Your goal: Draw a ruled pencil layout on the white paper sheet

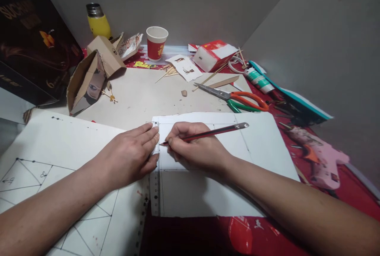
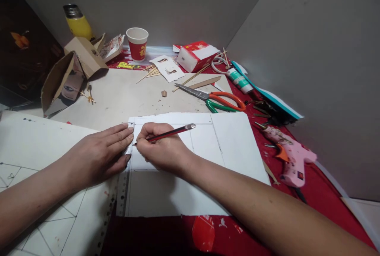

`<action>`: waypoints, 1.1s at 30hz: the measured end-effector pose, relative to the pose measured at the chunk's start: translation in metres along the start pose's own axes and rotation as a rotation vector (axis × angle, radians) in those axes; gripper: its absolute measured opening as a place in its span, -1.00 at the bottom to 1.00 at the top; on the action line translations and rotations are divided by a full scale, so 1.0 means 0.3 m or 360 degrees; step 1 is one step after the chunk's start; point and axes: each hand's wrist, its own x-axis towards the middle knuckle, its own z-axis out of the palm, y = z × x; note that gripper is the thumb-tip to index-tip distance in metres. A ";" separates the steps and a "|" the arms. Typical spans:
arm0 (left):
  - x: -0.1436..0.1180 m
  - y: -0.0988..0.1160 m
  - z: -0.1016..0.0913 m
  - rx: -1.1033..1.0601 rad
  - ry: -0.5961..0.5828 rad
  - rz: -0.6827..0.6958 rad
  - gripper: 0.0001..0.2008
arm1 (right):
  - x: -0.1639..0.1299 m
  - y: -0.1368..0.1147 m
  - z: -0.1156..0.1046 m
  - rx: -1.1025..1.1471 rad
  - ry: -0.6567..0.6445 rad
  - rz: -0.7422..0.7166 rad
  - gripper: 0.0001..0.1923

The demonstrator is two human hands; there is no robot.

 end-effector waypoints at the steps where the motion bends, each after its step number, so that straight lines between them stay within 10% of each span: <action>1: 0.000 0.000 0.000 0.0003 0.0001 0.0001 -0.58 | -0.002 0.000 0.000 0.0006 -0.0015 0.0014 -0.93; 19: 0.006 0.005 0.002 0.0042 -0.0003 -0.0028 -0.59 | -0.033 0.015 0.005 -0.0064 -0.0071 -0.0166 -0.90; 33: 0.003 0.006 0.008 0.0100 -0.0014 -0.0046 -0.58 | -0.104 0.036 0.027 -0.0828 0.0161 -0.0937 -0.80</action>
